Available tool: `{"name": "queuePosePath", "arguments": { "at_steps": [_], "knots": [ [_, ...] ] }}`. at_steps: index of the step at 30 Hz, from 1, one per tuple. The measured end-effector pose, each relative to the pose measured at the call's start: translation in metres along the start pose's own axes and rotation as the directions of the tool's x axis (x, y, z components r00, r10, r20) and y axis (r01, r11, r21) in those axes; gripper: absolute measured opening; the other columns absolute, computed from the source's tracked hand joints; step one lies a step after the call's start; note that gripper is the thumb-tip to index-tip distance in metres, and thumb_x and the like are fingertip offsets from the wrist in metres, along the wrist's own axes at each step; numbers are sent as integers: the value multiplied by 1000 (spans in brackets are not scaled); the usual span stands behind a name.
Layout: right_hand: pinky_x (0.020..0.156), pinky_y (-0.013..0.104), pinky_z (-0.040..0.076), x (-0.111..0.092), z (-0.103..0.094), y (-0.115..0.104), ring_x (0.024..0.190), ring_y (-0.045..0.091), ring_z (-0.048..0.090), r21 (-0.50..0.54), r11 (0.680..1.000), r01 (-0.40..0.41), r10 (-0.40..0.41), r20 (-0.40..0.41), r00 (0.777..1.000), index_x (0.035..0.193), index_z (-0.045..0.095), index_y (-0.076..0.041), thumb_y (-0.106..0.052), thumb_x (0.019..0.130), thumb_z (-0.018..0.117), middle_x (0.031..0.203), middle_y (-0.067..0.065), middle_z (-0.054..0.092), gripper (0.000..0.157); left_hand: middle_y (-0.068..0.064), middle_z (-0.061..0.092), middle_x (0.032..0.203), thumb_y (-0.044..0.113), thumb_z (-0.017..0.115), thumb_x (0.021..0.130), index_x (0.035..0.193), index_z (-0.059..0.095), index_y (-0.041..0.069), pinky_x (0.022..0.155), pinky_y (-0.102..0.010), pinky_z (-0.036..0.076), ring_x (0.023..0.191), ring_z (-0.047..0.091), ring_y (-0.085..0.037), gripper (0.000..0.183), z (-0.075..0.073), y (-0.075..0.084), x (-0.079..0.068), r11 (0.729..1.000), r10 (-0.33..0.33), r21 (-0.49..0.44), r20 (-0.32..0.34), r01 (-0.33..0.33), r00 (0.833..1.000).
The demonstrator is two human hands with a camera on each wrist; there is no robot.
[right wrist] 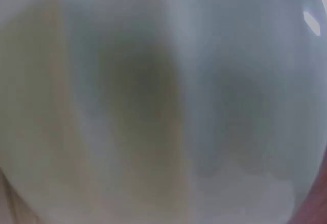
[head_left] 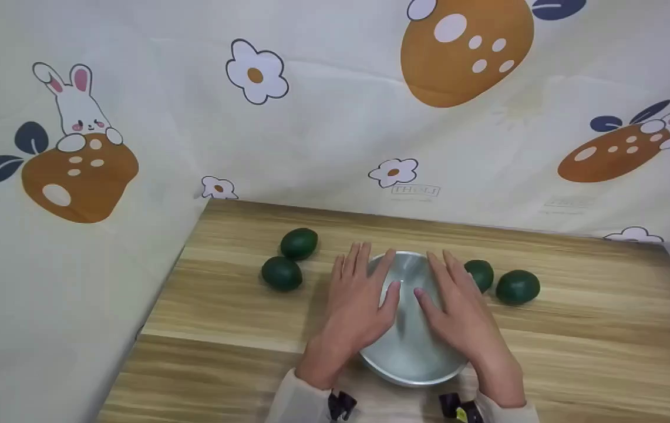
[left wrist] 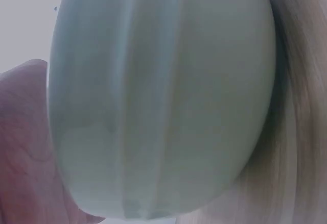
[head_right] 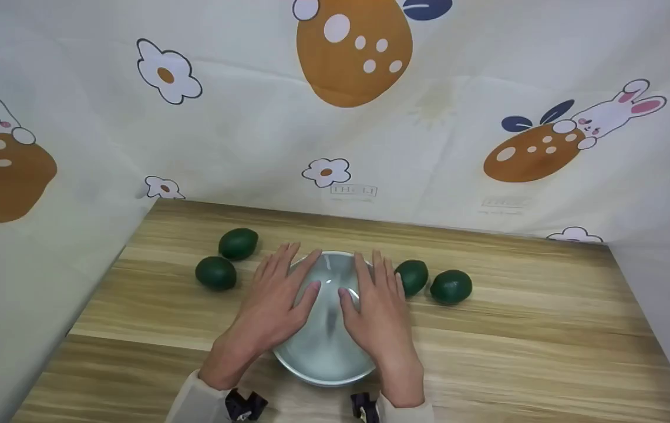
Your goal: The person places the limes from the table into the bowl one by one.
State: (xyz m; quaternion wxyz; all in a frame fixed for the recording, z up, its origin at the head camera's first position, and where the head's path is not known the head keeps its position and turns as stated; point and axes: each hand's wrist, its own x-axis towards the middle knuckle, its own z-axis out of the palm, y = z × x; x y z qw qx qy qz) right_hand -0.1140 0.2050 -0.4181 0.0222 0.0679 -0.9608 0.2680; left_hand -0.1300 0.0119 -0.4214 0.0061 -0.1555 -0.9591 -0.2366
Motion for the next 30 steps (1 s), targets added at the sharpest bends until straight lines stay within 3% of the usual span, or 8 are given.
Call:
{"name": "queuePosePath", "arguments": {
  "at_steps": [7,13,20,30],
  "knots": [
    [121,72,33,0,-6,11,156,52,32,82,995,-56,52,55,997,167,29,-7,-32,107,62,172,29,25,73,-16,33,173,48,42,110,164,40,26,134,-60,19,165,23,-36,58,-3,-5,1,999,-11,-35,-10,10,1000],
    [119,70,38,0,-9,17,153,51,39,161,983,-92,78,93,993,167,23,-1,-39,108,60,169,29,32,79,-14,32,173,50,43,110,165,39,26,134,-60,19,164,23,-35,60,-3,-8,1,998,-19,-52,10,19,1000],
    [119,68,40,0,-12,25,150,52,43,162,979,-122,105,110,988,162,30,7,-39,109,57,163,33,40,76,-12,34,173,52,44,108,164,39,27,134,-57,21,163,25,-34,61,-7,-13,3,997,-48,-60,6,48,999],
    [104,62,56,-1,-13,34,138,48,58,193,974,-120,96,131,987,161,36,-2,-33,109,58,155,30,52,65,-12,36,171,51,49,106,163,41,28,133,-58,24,161,31,-34,62,-10,-22,3,992,-69,-104,0,69,998]
  ]
}}
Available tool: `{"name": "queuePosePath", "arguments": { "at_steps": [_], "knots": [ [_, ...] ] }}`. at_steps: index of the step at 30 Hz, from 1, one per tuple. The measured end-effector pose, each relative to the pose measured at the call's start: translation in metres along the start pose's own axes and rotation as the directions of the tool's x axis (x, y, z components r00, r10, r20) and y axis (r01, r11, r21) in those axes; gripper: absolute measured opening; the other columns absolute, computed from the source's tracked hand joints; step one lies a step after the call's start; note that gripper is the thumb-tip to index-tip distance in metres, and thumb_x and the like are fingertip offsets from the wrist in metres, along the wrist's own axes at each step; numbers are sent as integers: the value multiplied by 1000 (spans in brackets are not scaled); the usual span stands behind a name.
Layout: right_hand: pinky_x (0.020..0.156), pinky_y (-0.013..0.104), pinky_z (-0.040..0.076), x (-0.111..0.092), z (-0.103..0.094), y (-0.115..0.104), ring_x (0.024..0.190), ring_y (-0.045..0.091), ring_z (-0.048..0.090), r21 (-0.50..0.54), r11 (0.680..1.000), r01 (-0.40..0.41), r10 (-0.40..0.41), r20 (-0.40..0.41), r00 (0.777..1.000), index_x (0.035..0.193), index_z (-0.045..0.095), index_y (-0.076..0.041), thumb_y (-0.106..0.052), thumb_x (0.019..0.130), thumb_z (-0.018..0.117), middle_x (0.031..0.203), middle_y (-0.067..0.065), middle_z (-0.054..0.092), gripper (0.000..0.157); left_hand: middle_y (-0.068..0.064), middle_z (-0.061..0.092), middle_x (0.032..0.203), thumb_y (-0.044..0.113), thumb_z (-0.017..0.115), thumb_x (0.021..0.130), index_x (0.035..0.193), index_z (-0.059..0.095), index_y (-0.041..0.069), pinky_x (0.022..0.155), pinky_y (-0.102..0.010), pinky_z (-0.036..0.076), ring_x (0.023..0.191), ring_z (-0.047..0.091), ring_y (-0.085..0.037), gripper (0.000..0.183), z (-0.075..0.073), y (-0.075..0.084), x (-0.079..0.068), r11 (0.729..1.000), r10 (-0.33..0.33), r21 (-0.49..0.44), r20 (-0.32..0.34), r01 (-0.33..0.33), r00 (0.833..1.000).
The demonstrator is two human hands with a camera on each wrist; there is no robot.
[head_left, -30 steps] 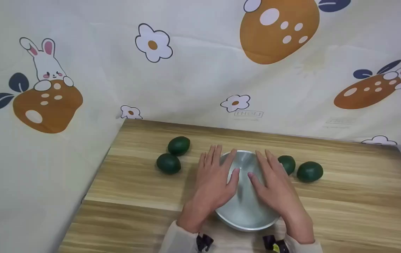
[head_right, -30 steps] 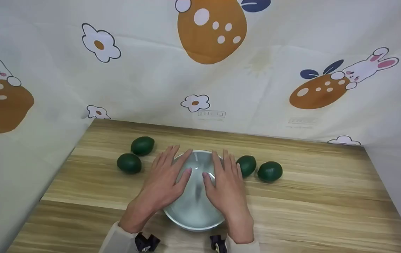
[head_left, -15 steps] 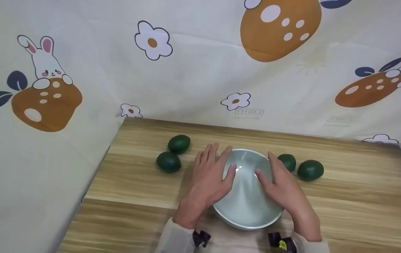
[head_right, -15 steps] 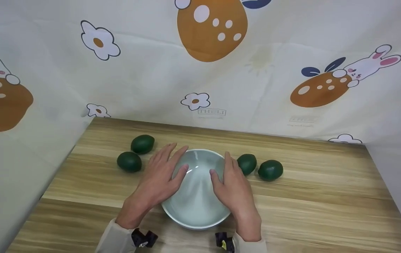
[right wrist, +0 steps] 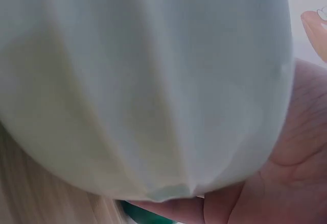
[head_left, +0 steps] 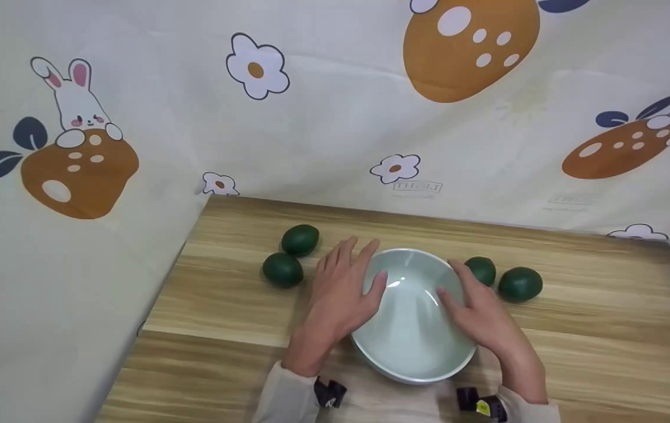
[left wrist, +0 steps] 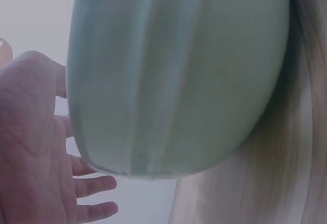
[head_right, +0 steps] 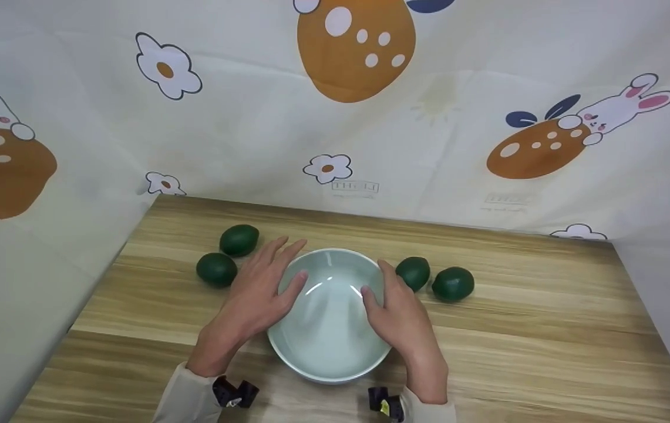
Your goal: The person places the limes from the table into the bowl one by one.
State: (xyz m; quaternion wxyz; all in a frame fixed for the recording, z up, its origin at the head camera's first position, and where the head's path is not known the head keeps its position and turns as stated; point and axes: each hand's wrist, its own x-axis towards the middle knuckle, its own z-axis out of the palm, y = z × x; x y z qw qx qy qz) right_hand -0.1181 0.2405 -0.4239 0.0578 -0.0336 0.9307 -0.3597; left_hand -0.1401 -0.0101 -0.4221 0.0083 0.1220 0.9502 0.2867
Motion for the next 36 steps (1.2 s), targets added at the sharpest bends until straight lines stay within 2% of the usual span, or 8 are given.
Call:
{"name": "queuePosePath", "arguments": {
  "at_steps": [7,16,26,32,36],
  "knots": [
    [103,60,57,-2,-3,2,139,48,56,66,997,-36,34,39,999,163,28,-1,-20,108,55,160,33,45,64,-9,38,170,49,49,107,161,44,29,131,-58,28,158,35,-33,59,-5,-7,1,999,-17,-35,-15,17,1000],
    [94,48,61,-4,-6,10,133,41,59,192,981,-26,13,66,998,158,39,-2,-9,106,55,152,28,54,55,-9,47,164,43,53,106,156,52,28,127,-57,36,153,44,-32,53,-16,-21,3,999,-3,-52,-110,-3,994],
    [98,55,61,-7,-9,19,135,43,57,255,966,-36,7,115,993,158,40,-3,-3,101,57,153,27,53,60,-9,51,161,41,54,104,156,52,26,125,-56,38,151,46,-32,54,-20,-26,4,999,-8,-40,-152,2,988],
    [95,46,60,-8,-14,25,133,43,57,307,951,-36,-13,156,988,160,39,-7,3,96,59,153,26,51,68,-11,55,157,37,57,104,157,52,22,121,-57,41,147,50,-33,55,-21,-29,5,997,43,-60,-203,-56,978],
    [93,43,59,-7,-15,28,132,42,57,331,943,-26,-33,173,984,160,38,-7,4,93,61,153,26,50,72,-9,55,157,36,59,103,157,51,24,122,-57,40,148,50,-32,56,-23,-33,4,996,27,-72,-208,-43,978]
  ]
}}
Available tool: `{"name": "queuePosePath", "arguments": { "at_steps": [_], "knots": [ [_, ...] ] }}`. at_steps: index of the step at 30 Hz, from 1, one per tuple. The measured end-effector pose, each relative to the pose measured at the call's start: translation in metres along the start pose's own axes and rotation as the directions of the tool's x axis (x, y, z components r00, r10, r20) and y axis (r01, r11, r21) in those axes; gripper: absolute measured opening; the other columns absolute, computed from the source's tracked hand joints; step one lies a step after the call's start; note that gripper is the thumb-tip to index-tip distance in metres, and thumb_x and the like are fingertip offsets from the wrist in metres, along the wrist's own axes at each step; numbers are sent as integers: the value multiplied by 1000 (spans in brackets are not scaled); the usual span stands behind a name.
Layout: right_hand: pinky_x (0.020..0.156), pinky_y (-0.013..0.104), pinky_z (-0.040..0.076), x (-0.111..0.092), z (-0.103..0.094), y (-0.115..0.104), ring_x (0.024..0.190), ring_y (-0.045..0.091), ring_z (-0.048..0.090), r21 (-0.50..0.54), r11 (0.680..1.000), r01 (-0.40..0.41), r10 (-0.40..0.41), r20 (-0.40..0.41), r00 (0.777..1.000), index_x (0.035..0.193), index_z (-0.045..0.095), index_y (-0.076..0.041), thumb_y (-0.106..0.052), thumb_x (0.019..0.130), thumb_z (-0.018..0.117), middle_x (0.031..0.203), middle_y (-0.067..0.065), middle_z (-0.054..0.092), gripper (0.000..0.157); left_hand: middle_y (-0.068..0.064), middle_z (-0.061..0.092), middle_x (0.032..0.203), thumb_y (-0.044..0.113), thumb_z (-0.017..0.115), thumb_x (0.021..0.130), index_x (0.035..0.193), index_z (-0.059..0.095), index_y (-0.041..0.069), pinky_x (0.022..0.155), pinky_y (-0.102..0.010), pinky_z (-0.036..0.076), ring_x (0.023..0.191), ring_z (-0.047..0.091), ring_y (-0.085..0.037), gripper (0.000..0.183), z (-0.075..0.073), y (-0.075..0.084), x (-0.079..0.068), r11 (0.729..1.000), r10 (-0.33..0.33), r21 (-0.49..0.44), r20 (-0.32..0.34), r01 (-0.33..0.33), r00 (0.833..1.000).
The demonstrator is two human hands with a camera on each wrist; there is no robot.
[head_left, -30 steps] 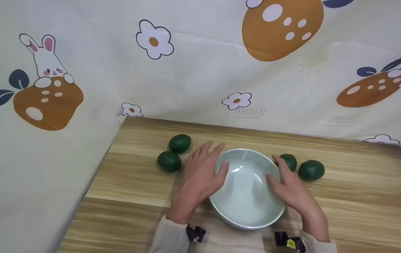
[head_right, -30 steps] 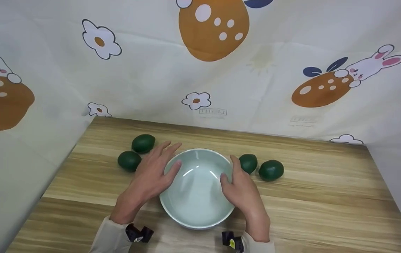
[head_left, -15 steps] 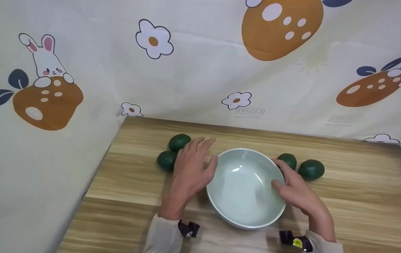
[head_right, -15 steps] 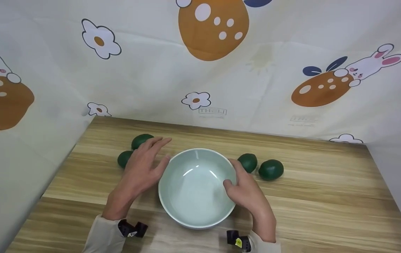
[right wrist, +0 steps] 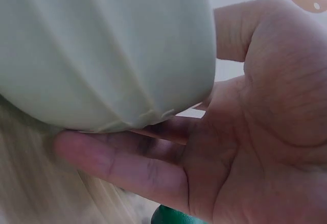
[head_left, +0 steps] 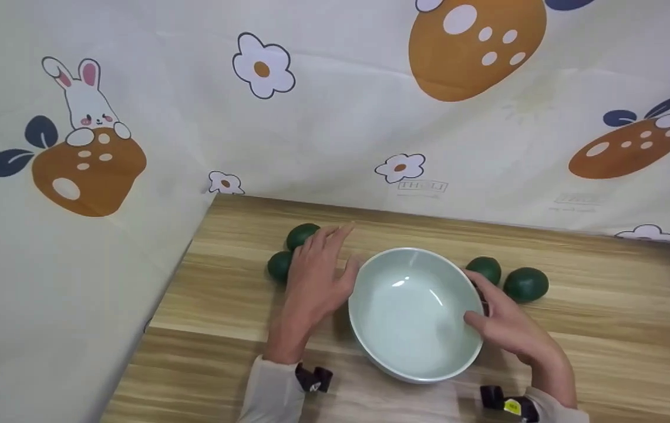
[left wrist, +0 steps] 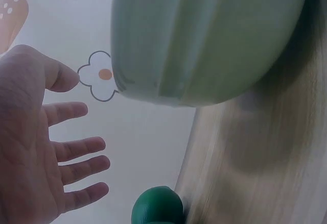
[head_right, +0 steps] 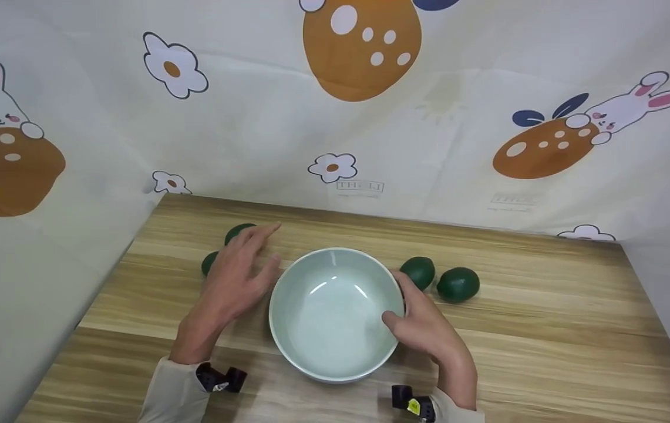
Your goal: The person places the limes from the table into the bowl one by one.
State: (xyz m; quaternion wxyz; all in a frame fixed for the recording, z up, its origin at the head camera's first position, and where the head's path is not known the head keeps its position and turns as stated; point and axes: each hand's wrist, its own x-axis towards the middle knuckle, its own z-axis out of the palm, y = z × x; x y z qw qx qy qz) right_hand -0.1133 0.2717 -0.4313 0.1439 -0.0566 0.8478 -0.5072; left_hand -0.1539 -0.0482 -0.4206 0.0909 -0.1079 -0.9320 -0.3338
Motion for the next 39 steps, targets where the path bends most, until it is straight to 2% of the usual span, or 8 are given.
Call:
{"name": "queuePosePath", "arguments": {
  "at_steps": [8,15,22,27,29,34,39],
  "knots": [
    [100,43,57,0,-3,3,135,41,56,20,1000,8,-8,21,1000,160,39,-8,4,90,64,154,25,51,75,-10,57,155,32,60,101,154,55,25,122,-58,40,147,51,-32,54,-3,-4,0,1000,-20,-1,-10,20,1000],
    [100,31,54,-1,-6,4,138,41,55,10,1000,28,-28,28,999,160,39,-6,3,89,64,154,25,53,76,-10,60,151,28,59,100,146,63,24,121,-56,42,143,54,-32,46,-5,-10,0,1000,-11,5,-22,12,1000],
    [104,41,54,-3,-7,6,141,44,53,25,999,48,-49,42,998,161,37,-5,2,89,66,158,26,48,79,-8,67,138,18,65,97,138,69,20,113,-54,46,133,60,-31,42,-9,-20,1,999,41,-18,-102,-43,994],
    [96,26,55,-3,-7,8,140,45,53,67,996,64,-68,64,996,162,33,-2,4,87,66,160,29,43,82,-11,69,135,15,66,95,137,69,17,110,-56,47,128,63,-34,42,-12,-27,2,998,64,-8,-141,-66,988],
    [95,23,54,-3,-8,8,139,44,53,75,995,68,-73,66,995,162,33,-2,4,86,66,160,29,43,83,-10,68,136,15,66,96,139,68,18,113,-55,46,130,62,-34,43,-14,-29,2,999,49,-7,-132,-50,990],
    [96,28,56,-4,-9,8,139,44,54,92,994,56,-63,77,995,163,31,-3,5,86,66,162,29,41,85,-8,66,139,19,67,97,143,65,20,119,-52,43,135,59,-32,46,-17,-31,2,1000,-6,0,-94,6,996],
    [96,27,56,-5,-8,10,140,45,53,107,993,40,-49,89,995,163,31,-4,7,86,64,163,29,39,84,-8,64,142,20,67,97,144,64,22,116,-51,45,136,58,-31,46,-18,-34,2,1000,-22,6,-88,23,996]
  ]
}}
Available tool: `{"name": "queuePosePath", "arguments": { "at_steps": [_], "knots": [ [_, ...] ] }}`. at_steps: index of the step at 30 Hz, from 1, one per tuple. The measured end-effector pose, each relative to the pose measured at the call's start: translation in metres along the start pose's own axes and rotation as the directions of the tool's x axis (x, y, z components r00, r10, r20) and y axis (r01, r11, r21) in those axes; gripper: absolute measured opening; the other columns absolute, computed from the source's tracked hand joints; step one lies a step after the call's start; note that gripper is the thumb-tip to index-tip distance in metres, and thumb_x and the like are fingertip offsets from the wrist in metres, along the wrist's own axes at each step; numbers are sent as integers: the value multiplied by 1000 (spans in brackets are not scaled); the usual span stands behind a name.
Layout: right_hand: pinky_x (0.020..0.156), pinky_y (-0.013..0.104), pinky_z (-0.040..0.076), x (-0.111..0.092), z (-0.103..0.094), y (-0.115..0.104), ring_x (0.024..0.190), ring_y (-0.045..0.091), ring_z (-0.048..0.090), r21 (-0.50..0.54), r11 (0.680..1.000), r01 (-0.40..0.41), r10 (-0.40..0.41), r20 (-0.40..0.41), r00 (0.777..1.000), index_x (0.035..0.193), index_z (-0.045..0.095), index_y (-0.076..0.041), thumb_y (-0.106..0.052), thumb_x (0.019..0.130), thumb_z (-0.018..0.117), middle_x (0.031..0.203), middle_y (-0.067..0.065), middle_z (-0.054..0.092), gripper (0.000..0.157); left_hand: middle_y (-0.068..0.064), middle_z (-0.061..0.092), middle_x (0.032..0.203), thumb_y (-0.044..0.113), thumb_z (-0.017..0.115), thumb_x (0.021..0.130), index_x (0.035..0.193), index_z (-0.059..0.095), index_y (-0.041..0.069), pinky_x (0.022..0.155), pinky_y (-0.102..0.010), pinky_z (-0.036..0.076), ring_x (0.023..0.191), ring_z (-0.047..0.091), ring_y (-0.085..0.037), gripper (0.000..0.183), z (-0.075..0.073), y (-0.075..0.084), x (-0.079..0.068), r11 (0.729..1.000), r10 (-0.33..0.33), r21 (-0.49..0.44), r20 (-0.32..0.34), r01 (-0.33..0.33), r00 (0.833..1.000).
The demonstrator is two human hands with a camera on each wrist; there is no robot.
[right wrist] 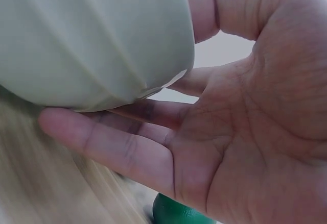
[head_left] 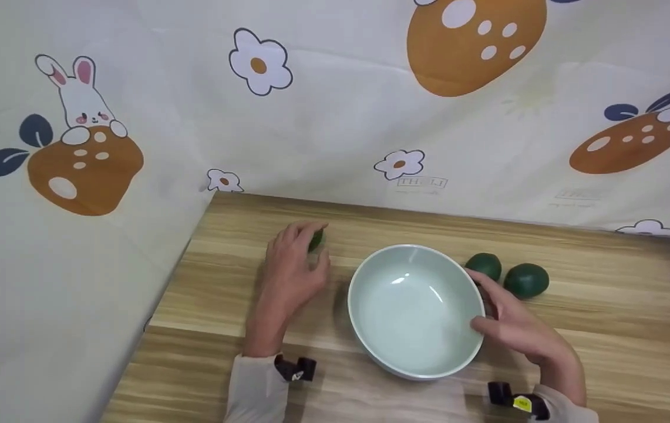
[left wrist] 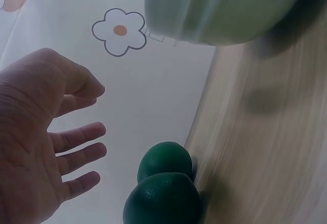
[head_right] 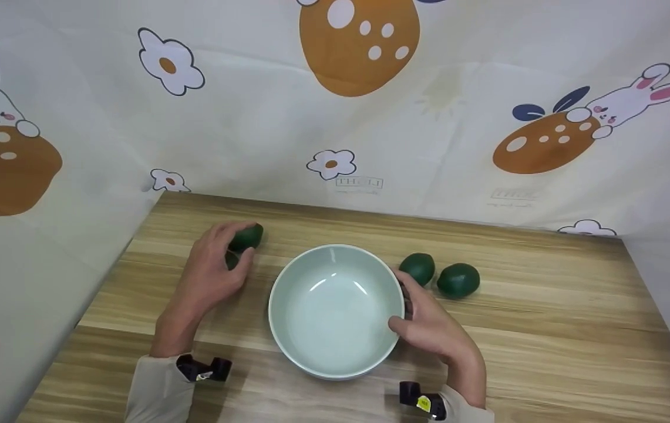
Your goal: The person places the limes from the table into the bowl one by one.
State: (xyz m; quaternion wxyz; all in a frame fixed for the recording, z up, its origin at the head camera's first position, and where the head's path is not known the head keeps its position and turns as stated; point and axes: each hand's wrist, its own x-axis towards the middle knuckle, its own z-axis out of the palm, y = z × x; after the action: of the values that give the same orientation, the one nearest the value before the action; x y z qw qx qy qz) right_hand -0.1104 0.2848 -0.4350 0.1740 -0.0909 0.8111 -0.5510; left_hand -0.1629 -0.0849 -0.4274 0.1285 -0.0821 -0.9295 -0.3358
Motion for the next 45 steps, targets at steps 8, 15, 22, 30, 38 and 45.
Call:
{"name": "queuePosePath", "arguments": {
  "at_steps": [8,15,22,30,38,45],
  "knots": [
    [97,27,56,-1,-1,3,142,46,51,20,1000,9,-9,17,1000,163,30,-4,5,87,64,163,30,39,83,-11,62,143,19,67,98,144,64,19,117,-53,43,134,58,-33,47,0,-6,0,1000,-24,-9,-5,24,1000],
    [97,23,55,-1,-3,4,141,45,50,36,998,56,-57,32,998,163,27,0,6,88,63,161,33,38,83,-13,61,143,20,67,97,144,64,19,119,-54,41,134,57,-34,46,-1,-10,0,999,-50,-1,-1,50,999],
    [98,21,54,-1,-4,5,142,45,49,48,997,67,-68,38,997,163,26,2,7,88,63,161,34,37,83,-14,60,143,21,67,97,142,64,21,118,-54,41,134,57,-34,45,-1,-14,0,998,-64,23,2,64,998],
    [97,21,54,0,-4,2,141,45,50,29,997,67,-68,35,997,163,28,1,6,87,63,160,32,40,83,-16,57,148,19,70,94,142,64,17,117,-57,42,139,53,-37,48,-2,-20,0,994,-94,47,-3,94,996],
    [96,23,55,0,-4,3,139,45,51,27,997,75,-76,35,996,163,29,1,5,87,63,159,33,41,84,-16,54,150,22,70,96,144,63,16,118,-57,42,141,51,-36,50,-1,-23,0,991,-122,53,27,120,992],
    [95,26,57,-1,-2,1,139,45,52,18,999,48,-49,28,998,163,29,-2,6,87,63,160,31,41,84,-19,55,149,21,71,94,143,63,13,115,-60,43,139,52,-39,50,1,-27,-1,991,-128,49,28,127,991]
  ]
}}
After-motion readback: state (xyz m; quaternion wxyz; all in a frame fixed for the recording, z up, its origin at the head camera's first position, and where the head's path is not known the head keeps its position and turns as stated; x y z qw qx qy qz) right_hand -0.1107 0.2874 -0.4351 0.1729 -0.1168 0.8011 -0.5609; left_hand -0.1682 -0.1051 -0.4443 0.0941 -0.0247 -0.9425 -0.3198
